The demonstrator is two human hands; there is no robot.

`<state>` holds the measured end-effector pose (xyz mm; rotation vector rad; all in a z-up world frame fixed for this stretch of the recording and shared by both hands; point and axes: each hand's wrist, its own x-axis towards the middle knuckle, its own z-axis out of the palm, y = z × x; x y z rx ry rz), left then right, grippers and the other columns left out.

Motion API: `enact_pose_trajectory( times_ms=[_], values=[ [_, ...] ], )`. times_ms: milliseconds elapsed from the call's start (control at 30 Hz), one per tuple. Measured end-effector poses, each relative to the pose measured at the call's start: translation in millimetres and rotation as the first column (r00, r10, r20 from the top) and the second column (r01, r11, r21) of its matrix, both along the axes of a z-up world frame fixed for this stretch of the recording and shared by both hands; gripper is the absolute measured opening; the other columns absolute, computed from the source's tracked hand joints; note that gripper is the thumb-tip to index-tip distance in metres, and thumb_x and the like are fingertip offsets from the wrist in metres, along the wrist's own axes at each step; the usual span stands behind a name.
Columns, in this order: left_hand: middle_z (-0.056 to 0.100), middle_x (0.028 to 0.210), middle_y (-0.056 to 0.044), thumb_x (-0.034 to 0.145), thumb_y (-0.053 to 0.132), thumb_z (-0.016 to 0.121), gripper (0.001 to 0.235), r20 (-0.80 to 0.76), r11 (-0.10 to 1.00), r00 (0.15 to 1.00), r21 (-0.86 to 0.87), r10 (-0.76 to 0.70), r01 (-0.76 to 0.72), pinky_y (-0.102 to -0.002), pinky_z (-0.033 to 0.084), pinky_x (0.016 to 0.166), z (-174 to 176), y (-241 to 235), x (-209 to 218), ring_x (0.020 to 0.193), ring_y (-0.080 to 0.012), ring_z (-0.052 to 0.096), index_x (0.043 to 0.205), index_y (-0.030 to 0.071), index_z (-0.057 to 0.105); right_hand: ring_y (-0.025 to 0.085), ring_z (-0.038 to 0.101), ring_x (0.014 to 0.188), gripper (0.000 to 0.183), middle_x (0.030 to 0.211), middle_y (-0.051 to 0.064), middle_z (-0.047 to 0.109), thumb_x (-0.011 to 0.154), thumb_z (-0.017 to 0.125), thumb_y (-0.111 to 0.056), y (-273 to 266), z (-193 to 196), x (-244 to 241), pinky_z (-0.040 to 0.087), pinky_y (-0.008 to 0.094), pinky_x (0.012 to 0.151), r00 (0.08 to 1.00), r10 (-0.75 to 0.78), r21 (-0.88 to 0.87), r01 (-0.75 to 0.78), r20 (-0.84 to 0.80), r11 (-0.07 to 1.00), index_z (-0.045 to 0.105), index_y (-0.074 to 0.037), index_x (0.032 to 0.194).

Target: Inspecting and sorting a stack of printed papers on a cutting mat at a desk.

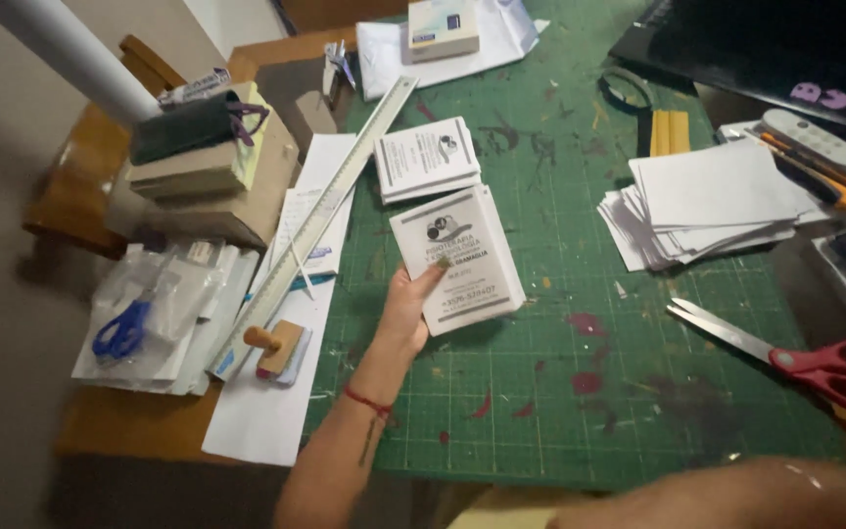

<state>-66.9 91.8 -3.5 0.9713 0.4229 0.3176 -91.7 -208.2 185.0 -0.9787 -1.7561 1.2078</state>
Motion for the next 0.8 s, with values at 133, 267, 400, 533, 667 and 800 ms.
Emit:
enact_pose_trajectory(
  times_ms=[133,267,400,533,667,800],
  values=[
    [0.082,0.103,-0.024,0.091,0.009,0.086,0.032,0.048,0.999,0.998,0.021,0.043,-0.044,-0.052,0.069,0.075,7.2,-4.7,1.3,0.086,-0.0355,0.082,0.121,0.003,0.073,0.026,0.064,0.078,0.033,0.090,0.011,0.066,0.105,0.064,-0.037,17.0,-12.1,8.5,0.053,0.043,0.068,0.940,-0.338,0.189,0.339,-0.038,0.921,0.067,-0.005,0.101],
    [0.082,0.101,-0.023,0.092,0.011,0.086,0.031,0.032,0.999,0.999,0.025,0.029,-0.030,-0.051,0.069,0.075,10.1,-8.6,-0.1,0.086,-0.0341,0.083,0.120,0.004,0.073,0.026,0.076,0.087,0.033,0.099,0.009,0.079,0.093,0.080,-0.034,36.4,-57.1,56.1,0.065,0.043,0.071,0.819,-0.562,0.297,0.568,-0.114,0.768,0.079,-0.007,0.111],
    [0.083,0.102,-0.022,0.092,0.009,0.084,0.029,0.001,1.000,1.000,0.024,0.000,0.000,-0.050,0.069,0.076,-0.7,-13.3,-4.0,0.087,-0.0338,0.083,0.118,0.005,0.074,0.038,0.070,0.122,0.050,0.134,0.022,0.071,0.100,0.075,-0.021,45.7,-131.7,145.0,0.061,0.054,0.090,0.193,-0.981,0.156,0.968,0.021,0.194,0.062,0.000,0.144],
    [0.083,0.103,-0.023,0.092,0.008,0.084,0.029,-0.011,0.999,0.999,0.024,-0.037,0.037,-0.051,0.069,0.077,-8.1,-10.0,-1.2,0.089,-0.0343,0.083,0.119,0.005,0.076,0.028,0.078,0.099,0.052,0.106,0.020,0.080,0.104,0.072,-0.032,52.6,-153.2,151.7,0.063,0.042,0.082,0.146,-0.978,-0.504,0.840,-0.150,0.203,0.068,0.002,0.144],
    [0.083,0.104,-0.022,0.091,0.009,0.086,0.031,-0.005,0.998,0.999,0.029,-0.048,0.048,-0.051,0.069,0.078,0.1,-13.4,-2.6,0.090,-0.0352,0.083,0.121,0.007,0.076,0.023,0.078,0.090,0.029,0.097,0.015,0.080,0.103,0.073,-0.020,58.2,-171.0,163.9,0.063,0.035,0.070,0.208,-0.967,-0.435,0.864,-0.148,0.252,0.078,0.001,0.122],
    [0.083,0.104,-0.022,0.092,0.008,0.083,0.029,0.004,0.999,1.000,0.045,-0.023,0.023,-0.051,0.068,0.078,3.3,-11.3,-3.2,0.090,-0.0353,0.082,0.121,0.006,0.076,0.017,0.074,0.080,0.019,0.087,0.008,0.076,0.107,0.071,-0.023,54.8,-188.1,178.7,0.060,0.030,0.062,0.119,-0.986,-0.352,0.923,-0.115,0.152,0.077,-0.005,0.111]
  ],
)
